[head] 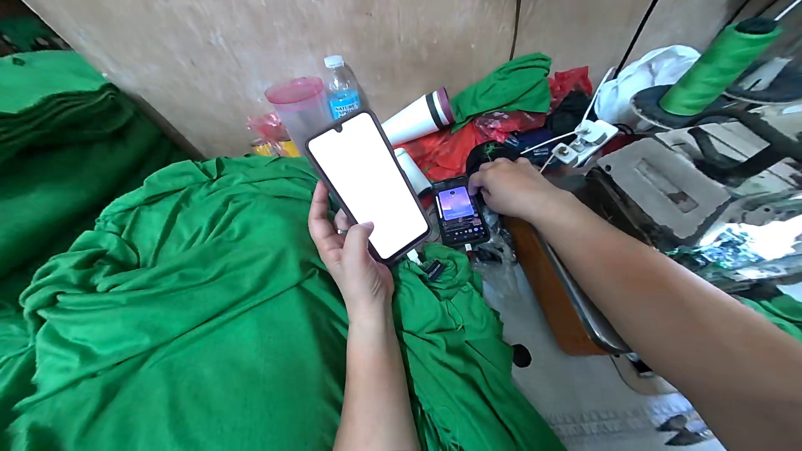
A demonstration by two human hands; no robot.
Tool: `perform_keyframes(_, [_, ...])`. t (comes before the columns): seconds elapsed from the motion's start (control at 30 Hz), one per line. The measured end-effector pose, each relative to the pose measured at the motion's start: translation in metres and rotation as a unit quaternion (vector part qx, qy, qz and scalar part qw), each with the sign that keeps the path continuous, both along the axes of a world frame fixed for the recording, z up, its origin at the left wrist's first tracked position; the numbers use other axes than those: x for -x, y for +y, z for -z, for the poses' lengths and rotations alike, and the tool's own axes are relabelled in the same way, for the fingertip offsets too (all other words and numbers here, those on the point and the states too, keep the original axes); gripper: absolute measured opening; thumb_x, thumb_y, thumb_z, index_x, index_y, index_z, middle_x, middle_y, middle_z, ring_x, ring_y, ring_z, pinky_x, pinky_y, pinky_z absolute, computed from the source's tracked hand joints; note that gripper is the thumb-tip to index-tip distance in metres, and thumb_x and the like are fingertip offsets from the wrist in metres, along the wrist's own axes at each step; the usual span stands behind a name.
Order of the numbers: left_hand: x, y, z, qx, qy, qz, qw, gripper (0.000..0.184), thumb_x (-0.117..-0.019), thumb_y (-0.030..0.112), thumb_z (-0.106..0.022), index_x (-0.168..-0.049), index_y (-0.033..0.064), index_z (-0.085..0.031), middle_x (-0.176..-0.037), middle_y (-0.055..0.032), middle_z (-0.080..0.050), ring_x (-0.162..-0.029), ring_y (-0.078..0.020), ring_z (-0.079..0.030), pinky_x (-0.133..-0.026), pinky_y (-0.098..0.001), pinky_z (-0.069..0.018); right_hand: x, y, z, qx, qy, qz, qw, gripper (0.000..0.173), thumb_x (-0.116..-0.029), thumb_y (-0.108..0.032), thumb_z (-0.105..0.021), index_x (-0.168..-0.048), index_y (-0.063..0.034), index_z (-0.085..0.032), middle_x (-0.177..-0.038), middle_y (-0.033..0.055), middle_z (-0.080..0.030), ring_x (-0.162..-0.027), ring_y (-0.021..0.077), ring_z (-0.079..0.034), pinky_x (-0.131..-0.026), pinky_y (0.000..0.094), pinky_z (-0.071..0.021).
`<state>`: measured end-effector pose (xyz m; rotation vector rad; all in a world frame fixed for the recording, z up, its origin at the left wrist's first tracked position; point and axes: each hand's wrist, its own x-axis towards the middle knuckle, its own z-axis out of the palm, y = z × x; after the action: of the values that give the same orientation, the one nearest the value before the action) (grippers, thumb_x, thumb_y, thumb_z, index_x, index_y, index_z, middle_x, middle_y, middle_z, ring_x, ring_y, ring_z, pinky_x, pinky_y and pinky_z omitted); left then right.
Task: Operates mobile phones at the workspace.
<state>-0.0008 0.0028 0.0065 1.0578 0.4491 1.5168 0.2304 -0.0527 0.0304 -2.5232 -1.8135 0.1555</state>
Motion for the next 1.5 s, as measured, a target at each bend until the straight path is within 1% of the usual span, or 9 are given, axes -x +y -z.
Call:
perform_keyframes(0.2, [-0.001, -0.001, 0.000, -0.007, -0.003, 0.005, 1.000, 0.068, -0.0877, -0.008, -0.041, -0.152, 0.0131, -0.035, -0.133, -0.0053, -0.058, -0.111, -0.0140, -0.064, -0.089, -0.0341, -0.0575, 0.003, 0.002, 0.003, 0.031, 0.009, -0.009, 0.999, 0.019, -0.1010, -0.009, -0.061, -0.118, -0.0059, -0.070, -0.126, 0.0175, -0.067, -0.128, 0.0387, -0.056, -0.101, 0.0627, -0.0404])
perform_keyframes(0.47, [-0.003, 0.000, -0.001, 0.000, 0.009, -0.006, 1.000, 0.066, -0.0883, -0.007, -0.041, -0.151, 0.0140, -0.037, -0.130, -0.0059, -0.059, -0.108, -0.0140, -0.065, -0.087, -0.0340, -0.0581, 0.001, 0.004, 0.009, 0.034, 0.003, -0.029, 0.999, 0.028, -0.0970, 0.001, -0.060, -0.115, -0.0141, -0.075, -0.124, 0.0149, -0.068, -0.126, 0.0384, -0.057, -0.101, 0.0631, -0.0417])
perform_keyframes(0.63, [-0.002, 0.000, -0.001, 0.001, 0.015, -0.011, 1.000, 0.067, -0.0889, -0.008, -0.040, -0.152, 0.0136, -0.036, -0.128, -0.0069, -0.059, -0.107, -0.0153, -0.065, -0.086, -0.0350, -0.0578, 0.006, 0.005, 0.003, 0.068, 0.005, -0.035, 0.997, 0.032, -0.0976, 0.000, -0.060, -0.115, -0.0196, -0.078, -0.129, 0.0129, -0.067, -0.130, 0.0364, -0.055, -0.104, 0.0621, -0.0399])
perform_keyframes(0.8, [-0.003, 0.000, 0.000, 0.001, 0.020, -0.016, 1.000, 0.066, -0.0881, -0.007, -0.040, -0.151, 0.0144, -0.037, -0.133, -0.0061, -0.057, -0.110, -0.0151, -0.064, -0.088, -0.0358, -0.0575, 0.006, 0.003, 0.011, 0.033, 0.020, -0.089, 0.995, 0.034, -0.0907, 0.004, -0.068, -0.105, -0.0238, -0.082, -0.120, 0.0120, -0.070, -0.124, 0.0370, -0.058, -0.101, 0.0651, -0.0401])
perform_keyframes(0.87, [-0.003, 0.000, 0.000, 0.002, 0.022, -0.015, 1.000, 0.067, -0.0883, -0.007, -0.040, -0.151, 0.0143, -0.037, -0.136, -0.0067, -0.056, -0.112, -0.0158, -0.063, -0.089, -0.0361, -0.0571, 0.007, 0.005, 0.006, 0.059, 0.018, -0.079, 0.995, 0.036, -0.0927, 0.002, -0.065, -0.113, -0.0246, -0.080, -0.126, 0.0110, -0.068, -0.129, 0.0355, -0.055, -0.104, 0.0632, -0.0385])
perform_keyframes(0.97, [-0.003, 0.000, -0.001, 0.005, 0.021, -0.015, 1.000, 0.066, -0.0893, -0.007, -0.040, -0.151, 0.0142, -0.037, -0.137, -0.0067, -0.055, -0.113, -0.0155, -0.063, -0.090, -0.0356, -0.0564, 0.008, 0.006, 0.002, 0.072, 0.011, -0.042, 0.996, 0.035, -0.0927, -0.001, -0.067, -0.123, -0.0177, -0.074, -0.131, 0.0132, -0.065, -0.130, 0.0364, -0.054, -0.104, 0.0620, -0.0390])
perform_keyframes(1.1, [-0.002, -0.001, -0.001, 0.003, 0.020, -0.016, 1.000, 0.066, -0.0896, -0.007, -0.040, -0.152, 0.0142, -0.036, -0.133, -0.0060, -0.057, -0.110, -0.0143, -0.064, -0.088, -0.0346, -0.0572, 0.009, 0.006, 0.001, 0.080, 0.003, -0.029, 0.996, 0.027, -0.0943, -0.003, -0.066, -0.117, -0.0130, -0.075, -0.129, 0.0138, -0.066, -0.129, 0.0360, -0.055, -0.104, 0.0608, -0.0396])
perform_keyframes(1.27, [-0.002, -0.002, -0.002, 0.006, 0.018, -0.013, 1.000, 0.066, -0.0898, -0.007, -0.041, -0.152, 0.0143, -0.036, -0.137, -0.0062, -0.055, -0.113, -0.0148, -0.063, -0.090, -0.0345, -0.0564, 0.010, 0.004, -0.002, 0.081, 0.002, -0.023, 0.996, 0.021, -0.0961, -0.003, -0.063, -0.109, -0.0114, -0.077, -0.127, 0.0140, -0.066, -0.128, 0.0360, -0.056, -0.103, 0.0609, -0.0400])
perform_keyframes(1.5, [-0.002, -0.002, -0.003, 0.010, 0.014, -0.016, 1.000, 0.066, -0.0898, -0.008, -0.041, -0.152, 0.0143, -0.037, -0.134, -0.0061, -0.056, -0.111, -0.0144, -0.064, -0.089, -0.0341, -0.0568, 0.009, 0.001, -0.009, 0.061, 0.011, 0.053, 0.997, 0.025, -0.0975, -0.001, -0.059, -0.117, -0.0077, -0.073, -0.131, 0.0180, -0.066, -0.130, 0.0398, -0.055, -0.102, 0.0639, -0.0404])
